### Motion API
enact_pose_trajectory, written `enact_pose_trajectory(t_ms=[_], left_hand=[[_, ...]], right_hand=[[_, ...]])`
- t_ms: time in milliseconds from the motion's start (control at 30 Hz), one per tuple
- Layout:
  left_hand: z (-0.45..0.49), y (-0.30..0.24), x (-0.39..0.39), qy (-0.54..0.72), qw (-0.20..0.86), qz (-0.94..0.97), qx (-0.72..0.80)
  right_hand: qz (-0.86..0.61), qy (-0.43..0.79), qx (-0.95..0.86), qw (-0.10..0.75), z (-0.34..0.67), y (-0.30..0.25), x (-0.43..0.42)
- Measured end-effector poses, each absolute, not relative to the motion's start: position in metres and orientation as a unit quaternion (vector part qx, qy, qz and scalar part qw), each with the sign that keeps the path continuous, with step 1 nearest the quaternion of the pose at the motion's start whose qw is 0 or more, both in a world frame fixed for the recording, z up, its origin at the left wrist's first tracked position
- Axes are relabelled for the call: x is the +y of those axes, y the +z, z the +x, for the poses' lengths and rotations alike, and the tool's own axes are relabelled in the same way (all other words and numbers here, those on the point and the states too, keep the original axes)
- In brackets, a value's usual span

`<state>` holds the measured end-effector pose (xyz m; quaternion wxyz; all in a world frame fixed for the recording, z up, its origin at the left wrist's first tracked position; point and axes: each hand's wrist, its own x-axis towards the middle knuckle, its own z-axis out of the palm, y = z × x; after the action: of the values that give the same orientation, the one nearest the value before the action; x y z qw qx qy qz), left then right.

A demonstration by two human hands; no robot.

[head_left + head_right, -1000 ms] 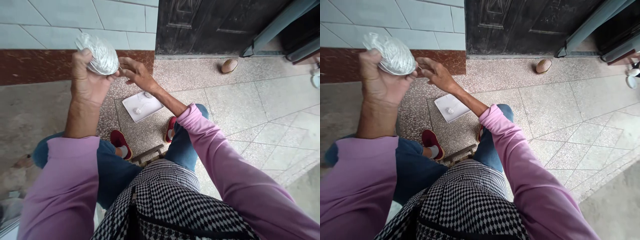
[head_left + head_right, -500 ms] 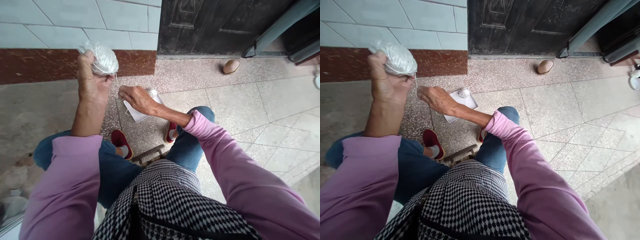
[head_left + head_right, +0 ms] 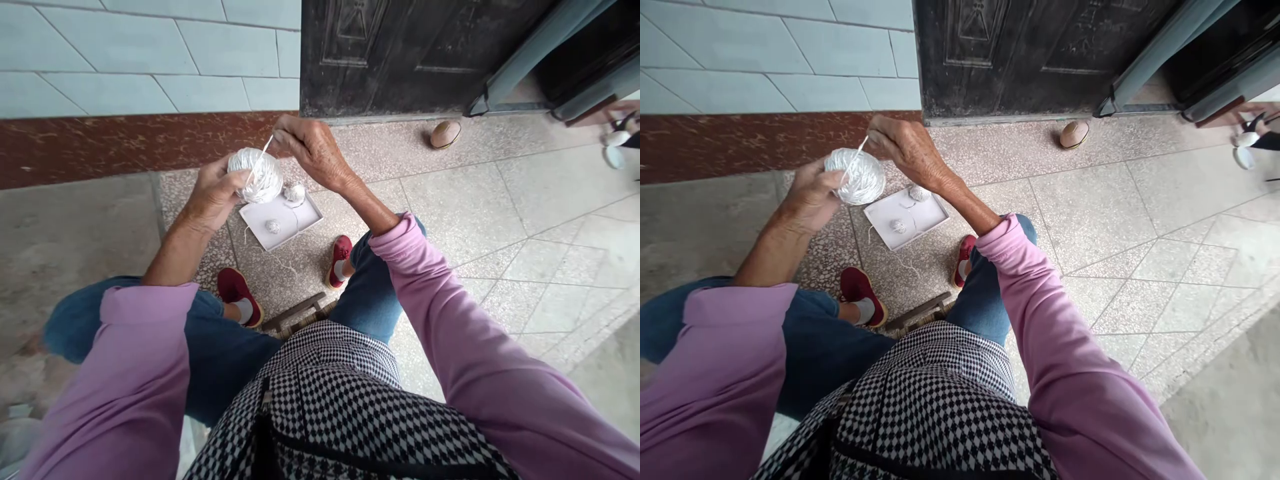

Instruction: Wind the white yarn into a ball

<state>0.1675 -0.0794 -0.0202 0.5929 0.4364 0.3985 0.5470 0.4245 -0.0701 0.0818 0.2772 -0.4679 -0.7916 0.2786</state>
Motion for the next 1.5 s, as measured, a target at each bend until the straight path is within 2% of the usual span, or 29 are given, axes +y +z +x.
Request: enact_pose_trajectory(t_ms=[100, 200, 400, 600, 700, 900, 1133, 1267, 1400, 1500], left_hand=[[0.174, -0.014, -0.089, 0.515, 0.638, 0.421, 0.388], [0.179, -0.009, -0.095, 0.487, 0.664, 0.422, 0.379], [0.187, 0.0, -0.104, 0.519, 0.653, 0.412, 0.366], [0.184, 0.004, -0.106, 0.495, 0.658, 0.433, 0.367], [0.184, 0.012, -0.109, 0.506, 0.654, 0.44, 0.349], [0.181, 0.02, -0.094, 0.633, 0.595, 0.378, 0.32], [0.165, -0.017, -0.064, 0.701, 0.454, 0.393, 0.385], [0.163, -0.022, -0.067, 0.682, 0.419, 0.433, 0.413], [0.165, -0.019, -0.084, 0.595, 0.493, 0.465, 0.433], [0.167, -0.015, -0.095, 0.503, 0.596, 0.474, 0.409]], right_hand=[[-0.471, 0.35, -0.743, 0.323, 0.418, 0.071, -0.06], [-0.469, 0.374, -0.728, 0.332, 0.405, 0.053, -0.049], [-0.464, 0.372, -0.743, 0.307, 0.387, 0.036, -0.039], [-0.458, 0.31, -0.761, 0.34, 0.402, 0.049, -0.044], [-0.454, 0.338, -0.754, 0.334, 0.403, 0.04, -0.039], [-0.436, 0.422, -0.742, 0.285, 0.368, 0.014, -0.058], [-0.41, 0.467, -0.761, 0.186, 0.36, 0.055, -0.121], [-0.394, 0.426, -0.78, 0.234, 0.386, 0.075, -0.113], [-0.419, 0.343, -0.796, 0.27, 0.42, 0.083, -0.085], [-0.432, 0.346, -0.779, 0.294, 0.435, 0.08, -0.067]])
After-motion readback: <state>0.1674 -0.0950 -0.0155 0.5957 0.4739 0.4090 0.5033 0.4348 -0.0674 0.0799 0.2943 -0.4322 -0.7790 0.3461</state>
